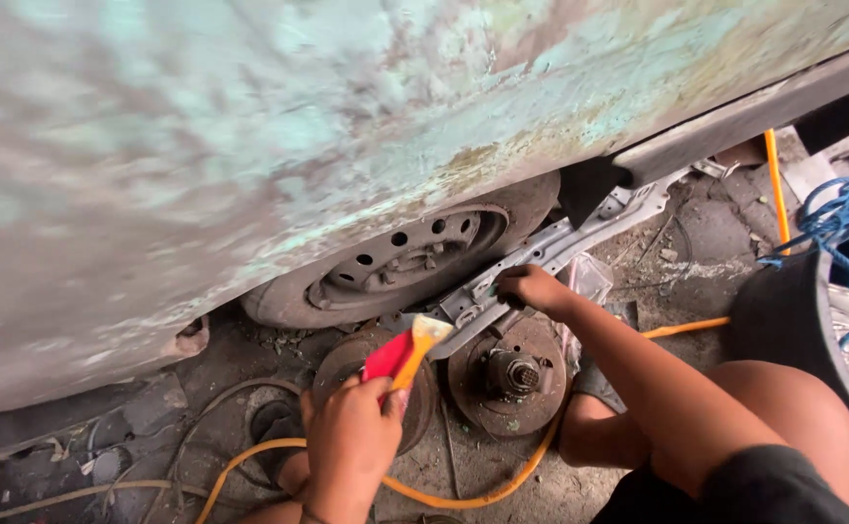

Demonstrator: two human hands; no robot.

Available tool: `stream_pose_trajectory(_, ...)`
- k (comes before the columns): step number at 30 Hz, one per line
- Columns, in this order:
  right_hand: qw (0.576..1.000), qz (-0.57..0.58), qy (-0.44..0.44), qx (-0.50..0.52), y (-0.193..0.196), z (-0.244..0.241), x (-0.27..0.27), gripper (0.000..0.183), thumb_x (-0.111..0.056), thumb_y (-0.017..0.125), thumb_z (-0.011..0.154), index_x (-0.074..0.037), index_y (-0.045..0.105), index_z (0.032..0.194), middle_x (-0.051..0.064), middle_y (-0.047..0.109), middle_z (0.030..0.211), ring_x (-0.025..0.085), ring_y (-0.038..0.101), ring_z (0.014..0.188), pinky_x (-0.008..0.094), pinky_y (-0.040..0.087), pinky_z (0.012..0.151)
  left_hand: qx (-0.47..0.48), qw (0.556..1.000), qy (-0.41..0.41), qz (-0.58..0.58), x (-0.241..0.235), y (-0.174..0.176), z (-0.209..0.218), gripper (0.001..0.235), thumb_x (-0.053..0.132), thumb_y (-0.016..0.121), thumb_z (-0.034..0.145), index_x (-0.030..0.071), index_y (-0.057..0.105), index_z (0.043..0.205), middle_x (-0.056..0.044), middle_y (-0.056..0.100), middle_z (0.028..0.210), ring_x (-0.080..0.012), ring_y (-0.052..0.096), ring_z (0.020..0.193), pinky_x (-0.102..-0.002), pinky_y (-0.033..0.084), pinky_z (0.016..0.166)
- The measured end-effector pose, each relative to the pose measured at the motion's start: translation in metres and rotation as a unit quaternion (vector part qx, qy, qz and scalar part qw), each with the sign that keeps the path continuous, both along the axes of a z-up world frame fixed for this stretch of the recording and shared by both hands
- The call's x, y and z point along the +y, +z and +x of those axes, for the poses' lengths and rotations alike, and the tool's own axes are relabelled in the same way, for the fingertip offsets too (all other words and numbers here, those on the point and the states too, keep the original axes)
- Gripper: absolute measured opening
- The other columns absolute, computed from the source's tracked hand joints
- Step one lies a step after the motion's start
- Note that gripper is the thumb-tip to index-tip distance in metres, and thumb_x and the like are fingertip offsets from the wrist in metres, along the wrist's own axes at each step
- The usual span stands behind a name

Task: The person applies a green body filler to the lower side panel of a car using a red plastic spreader and a small yellow scraper. They smooth the filler into the surface and scrape off excess material from the tools.

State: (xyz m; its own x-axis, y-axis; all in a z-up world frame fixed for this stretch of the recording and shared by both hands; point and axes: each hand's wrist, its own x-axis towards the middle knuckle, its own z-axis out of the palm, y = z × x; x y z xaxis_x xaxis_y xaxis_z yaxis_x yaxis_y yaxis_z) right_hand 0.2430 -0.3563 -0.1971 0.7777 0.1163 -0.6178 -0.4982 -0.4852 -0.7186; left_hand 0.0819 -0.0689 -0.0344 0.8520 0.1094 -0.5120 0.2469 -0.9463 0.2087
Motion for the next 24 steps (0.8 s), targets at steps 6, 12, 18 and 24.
stream_pose_trajectory(6, 0.955, 0.296, 0.019, -0.003, 0.087, -0.048, 0.028, 0.010, -0.009, 0.050, 0.089, -0.002, 0.056, 0.086, 0.020, 0.065, 0.078, 0.026, 0.059, 0.068, 0.036, 0.048, 0.061, -0.060, 0.998, 0.025, 0.023, 0.015, 0.023, -0.008, 0.024, 0.044, 0.059, 0.095, 0.030, 0.078, 0.099, -0.001, 0.072, 0.108, -0.0311, 0.069, 0.103, -0.066, 0.024, 0.121)
stream_pose_trajectory(12, 0.919, 0.394, -0.012, -0.023, 0.160, -0.109, 0.047, 0.018, -0.018, 0.067, 0.090, -0.004, 0.062, 0.081, 0.016, 0.068, 0.073, 0.022, 0.059, 0.060, 0.033, 0.047, 0.056, -0.076, 0.995, 0.058, -0.008, 0.012, 0.022, -0.017, 0.025, 0.046, 0.059, 0.094, 0.031, 0.080, 0.097, -0.001, 0.074, 0.105, -0.0284, 0.068, 0.105, -0.065, 0.022, 0.124)
stream_pose_trajectory(18, 0.976, 0.197, -0.026, -0.095, 0.194, -0.117, 0.063, 0.026, -0.009, 0.080, 0.084, -0.001, 0.089, 0.106, 0.011, 0.082, 0.084, 0.016, 0.065, 0.063, 0.028, 0.053, 0.059, -0.182, 0.948, 0.200, -0.167, 0.001, 0.014, -0.020, 0.027, 0.043, 0.069, 0.083, 0.026, 0.084, 0.097, -0.005, 0.076, 0.099, -0.0273, 0.069, 0.097, -0.042, 0.054, 0.084)
stream_pose_trajectory(24, 0.953, 0.247, 0.078, -0.156, 0.192, -0.106, 0.072, 0.018, -0.007, 0.078, 0.085, -0.004, 0.086, 0.100, 0.007, 0.084, 0.100, 0.012, 0.074, 0.089, 0.027, 0.057, 0.080, -0.198, 0.879, 0.221, -0.374, -0.011, 0.007, -0.015, 0.022, 0.027, 0.072, 0.085, 0.013, 0.085, 0.095, 0.001, 0.086, 0.091, -0.0140, 0.076, 0.085, -0.029, 0.057, 0.077)
